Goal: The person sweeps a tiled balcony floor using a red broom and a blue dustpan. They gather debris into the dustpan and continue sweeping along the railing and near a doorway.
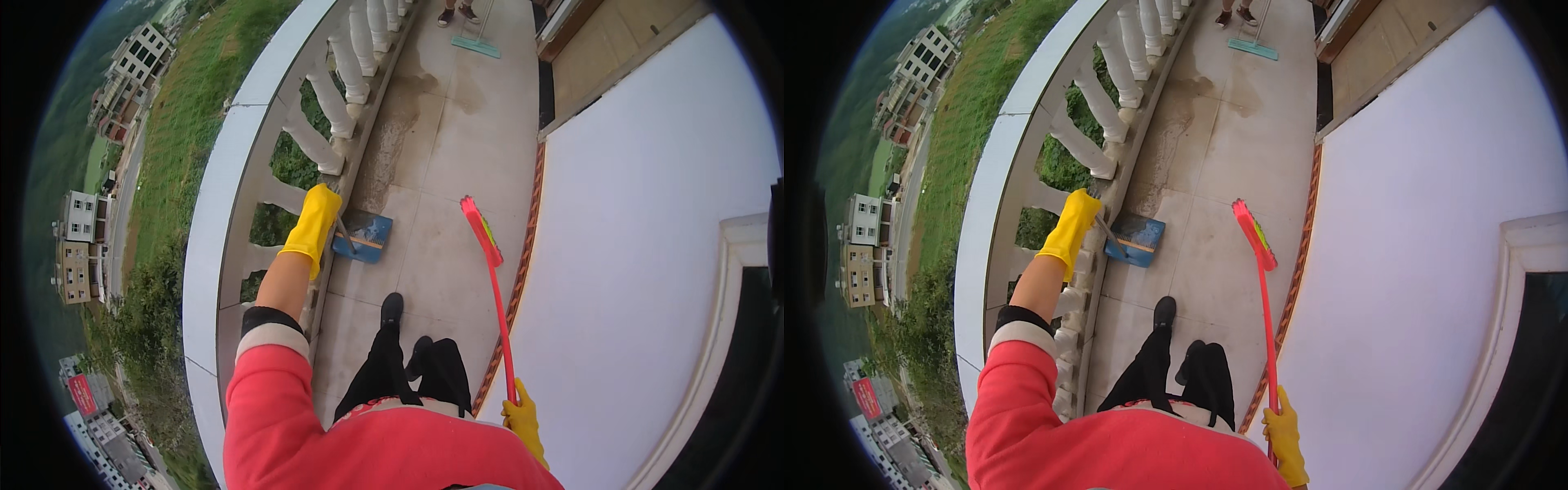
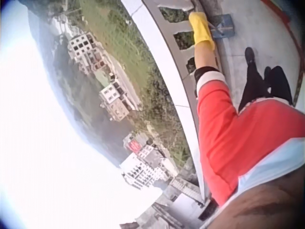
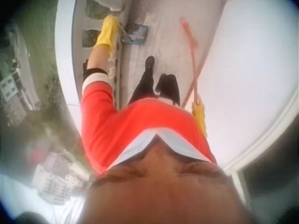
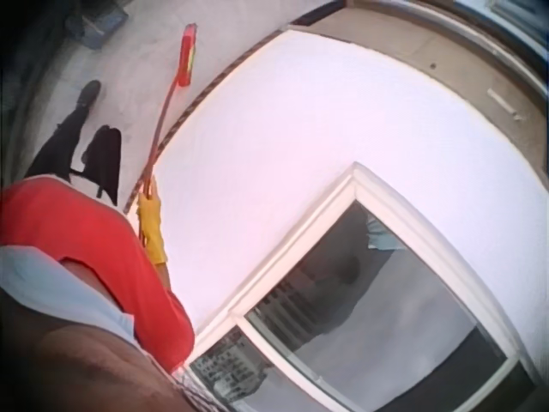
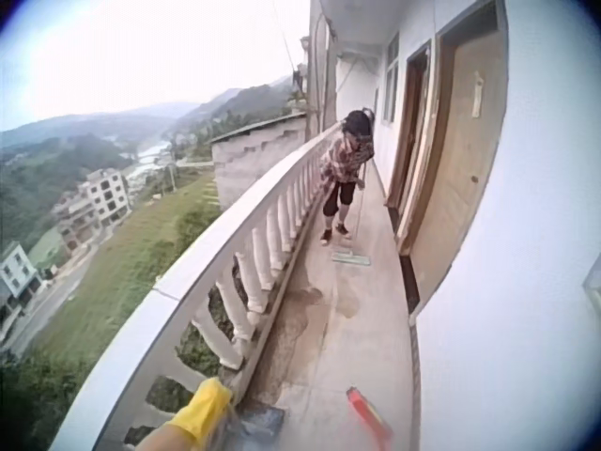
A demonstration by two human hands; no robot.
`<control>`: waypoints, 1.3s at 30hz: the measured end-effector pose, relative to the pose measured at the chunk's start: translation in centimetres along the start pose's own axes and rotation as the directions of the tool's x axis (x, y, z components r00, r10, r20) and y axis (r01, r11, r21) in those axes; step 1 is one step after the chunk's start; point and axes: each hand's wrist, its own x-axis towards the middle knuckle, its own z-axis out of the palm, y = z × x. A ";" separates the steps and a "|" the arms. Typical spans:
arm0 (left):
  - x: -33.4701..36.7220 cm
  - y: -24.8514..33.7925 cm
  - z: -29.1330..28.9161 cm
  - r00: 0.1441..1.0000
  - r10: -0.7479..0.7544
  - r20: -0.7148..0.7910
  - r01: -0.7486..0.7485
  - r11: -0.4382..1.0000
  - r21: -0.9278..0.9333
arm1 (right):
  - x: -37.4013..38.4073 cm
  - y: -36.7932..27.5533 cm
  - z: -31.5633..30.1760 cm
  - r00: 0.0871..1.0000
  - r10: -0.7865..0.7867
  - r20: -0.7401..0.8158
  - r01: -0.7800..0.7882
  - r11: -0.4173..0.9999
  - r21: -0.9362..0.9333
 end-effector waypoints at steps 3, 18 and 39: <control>1.4 1.0 -1.7 1.000 0.030 0.001 -0.030 0.999 0.019 | 1.0 -5.5 -0.2 0.999 -0.038 0.007 0.038 0.999 -0.032; 0.7 0.7 -4.8 0.995 -0.094 0.009 0.095 0.988 -0.120 | 28.2 -33.5 -1.3 0.962 -0.268 -0.060 0.264 0.963 -0.061; -0.6 -4.7 -3.0 0.994 0.074 -0.075 -0.084 0.987 -0.136 | 33.1 -35.4 29.4 0.912 -0.365 0.187 0.359 0.487 -0.796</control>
